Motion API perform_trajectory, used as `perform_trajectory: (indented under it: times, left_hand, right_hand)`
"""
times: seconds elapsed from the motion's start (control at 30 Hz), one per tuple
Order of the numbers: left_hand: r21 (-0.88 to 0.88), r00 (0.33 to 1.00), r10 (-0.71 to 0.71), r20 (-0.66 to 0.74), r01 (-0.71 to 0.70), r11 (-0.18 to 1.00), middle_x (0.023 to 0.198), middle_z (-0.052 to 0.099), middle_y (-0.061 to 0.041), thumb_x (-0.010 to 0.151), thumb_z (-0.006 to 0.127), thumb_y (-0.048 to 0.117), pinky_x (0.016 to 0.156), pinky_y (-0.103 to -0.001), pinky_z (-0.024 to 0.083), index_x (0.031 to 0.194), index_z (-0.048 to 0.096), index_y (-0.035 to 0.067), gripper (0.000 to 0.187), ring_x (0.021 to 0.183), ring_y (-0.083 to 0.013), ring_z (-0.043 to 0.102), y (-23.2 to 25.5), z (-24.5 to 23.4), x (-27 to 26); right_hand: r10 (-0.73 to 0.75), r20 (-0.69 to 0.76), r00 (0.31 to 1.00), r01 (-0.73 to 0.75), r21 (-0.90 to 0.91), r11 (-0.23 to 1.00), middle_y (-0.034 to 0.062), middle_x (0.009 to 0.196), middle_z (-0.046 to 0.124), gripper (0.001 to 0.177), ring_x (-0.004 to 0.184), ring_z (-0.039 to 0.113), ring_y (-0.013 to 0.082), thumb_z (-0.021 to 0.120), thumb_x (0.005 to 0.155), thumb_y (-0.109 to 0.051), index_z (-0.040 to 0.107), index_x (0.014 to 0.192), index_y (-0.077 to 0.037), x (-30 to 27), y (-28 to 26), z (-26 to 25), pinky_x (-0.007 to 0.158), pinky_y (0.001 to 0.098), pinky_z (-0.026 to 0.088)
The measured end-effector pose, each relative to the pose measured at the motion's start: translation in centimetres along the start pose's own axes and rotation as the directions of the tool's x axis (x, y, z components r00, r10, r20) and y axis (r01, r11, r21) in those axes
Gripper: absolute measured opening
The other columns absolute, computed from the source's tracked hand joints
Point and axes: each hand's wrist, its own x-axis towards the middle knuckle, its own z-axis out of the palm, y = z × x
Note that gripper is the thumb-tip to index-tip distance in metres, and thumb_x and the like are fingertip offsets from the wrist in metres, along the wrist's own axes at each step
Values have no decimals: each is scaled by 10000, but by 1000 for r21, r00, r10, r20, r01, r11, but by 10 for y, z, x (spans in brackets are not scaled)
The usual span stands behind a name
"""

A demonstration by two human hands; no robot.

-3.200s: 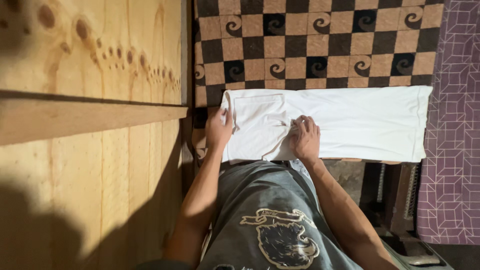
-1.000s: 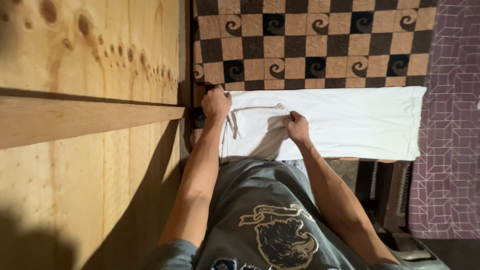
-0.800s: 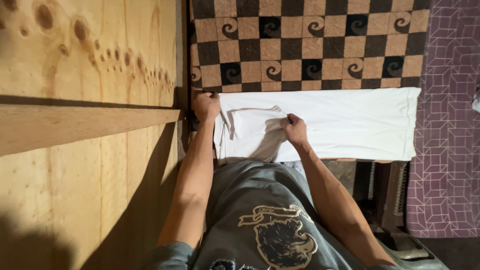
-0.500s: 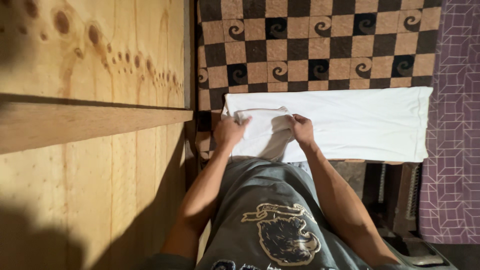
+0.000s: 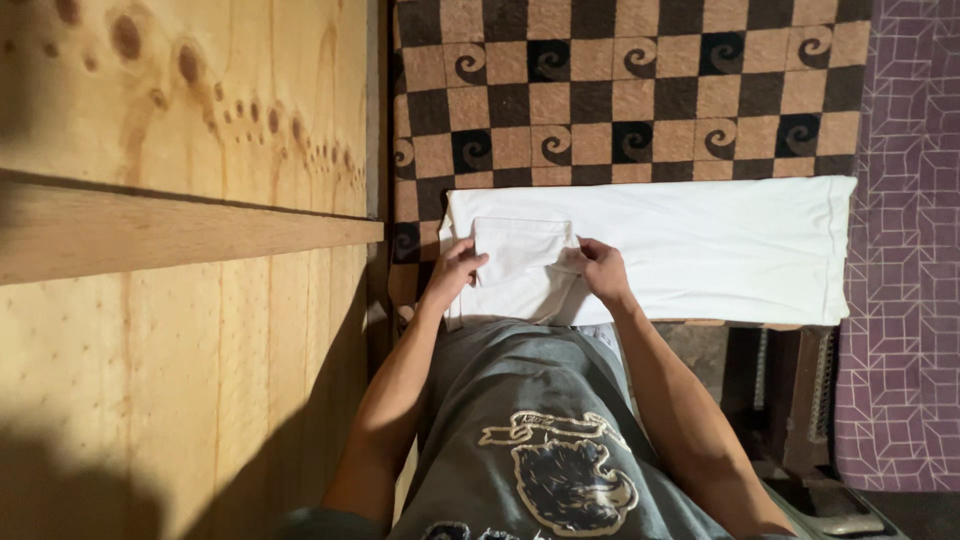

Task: The person folds three t-shirts one by one on a checkered mat. They smooth each shirt, fold the sides and bottom up, then fold the top down to create a compact rectangle. The folded shirts are placed on a nearby bed.

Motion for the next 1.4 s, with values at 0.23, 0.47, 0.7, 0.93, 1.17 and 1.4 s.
perform_trajectory:
  times: [0.23, 0.47, 0.7, 0.93, 1.17, 1.4]
  left_hand:
    - [296, 968, 234, -90, -198, 934, 817, 644, -40, 1001, 725, 206, 596, -296, 456, 1141, 725, 10, 241, 671, -118, 551, 21, 15, 9]
    - [211, 988, 61, -140, -31, 977, 920, 681, 14, 877, 794, 177, 698, -288, 496, 1365, 598, 76, 536, 822, -112, 620, 48, 8, -1]
    - [649, 992, 65, -105, 18, 760, 1174, 644, -132, 836, 765, 58, 895, -361, 549, 1537, 446, 190, 781, 989, -248, 658, 46, 14, -30]
    - [677, 980, 161, -115, -41, 735, 1312, 619, -171, 842, 698, 27, 1004, -387, 513, 1576, 371, 204, 823, 1185, -299, 631, 47, 16, -34]
    - [915, 777, 611, -148, -127, 384, 1239, 562, -220, 797, 751, 156, 971, -487, 493, 1482, 503, 78, 733, 1159, -414, 552, 45, 61, -55]
    - [933, 713, 675, 190, -344, 101, 1184, 600, -127, 853, 736, 222, 1021, -503, 440, 1135, 718, 76, 318, 1188, -333, 538, 35, 173, -41]
  right_hand:
    - [-74, -114, 991, 73, -20, 997, 109, 965, 751, 251, 867, 648, 128, 594, 1002, -95, 722, 1137, 74, 24, 0, 6, 789, 282, 527]
    - [-11, -48, 999, 6, -95, 995, 152, 1124, 737, 571, 1020, 703, 205, 641, 919, -130, 516, 1462, -6, 26, -23, 0, 895, 319, 546]
    - [-58, -19, 998, 51, -260, 964, 162, 1061, 752, 649, 952, 724, 245, 730, 818, -122, 521, 1417, 13, 3, -30, -9, 871, 348, 570]
    - [-168, -40, 985, 125, -502, 856, 159, 956, 766, 424, 828, 738, 313, 658, 908, -145, 639, 1315, -28, 5, -8, -19, 821, 387, 584]
    - [-435, -98, 895, 240, -717, 655, 154, 1036, 699, 411, 1061, 595, 373, 687, 791, -67, 704, 1201, -49, 7, 38, -125, 957, 454, 489]
    - [-554, -112, 825, 144, -906, 398, 176, 1329, 631, 299, 1217, 539, 378, 677, 820, -48, 766, 1105, -26, -47, 56, -291, 1001, 481, 490]
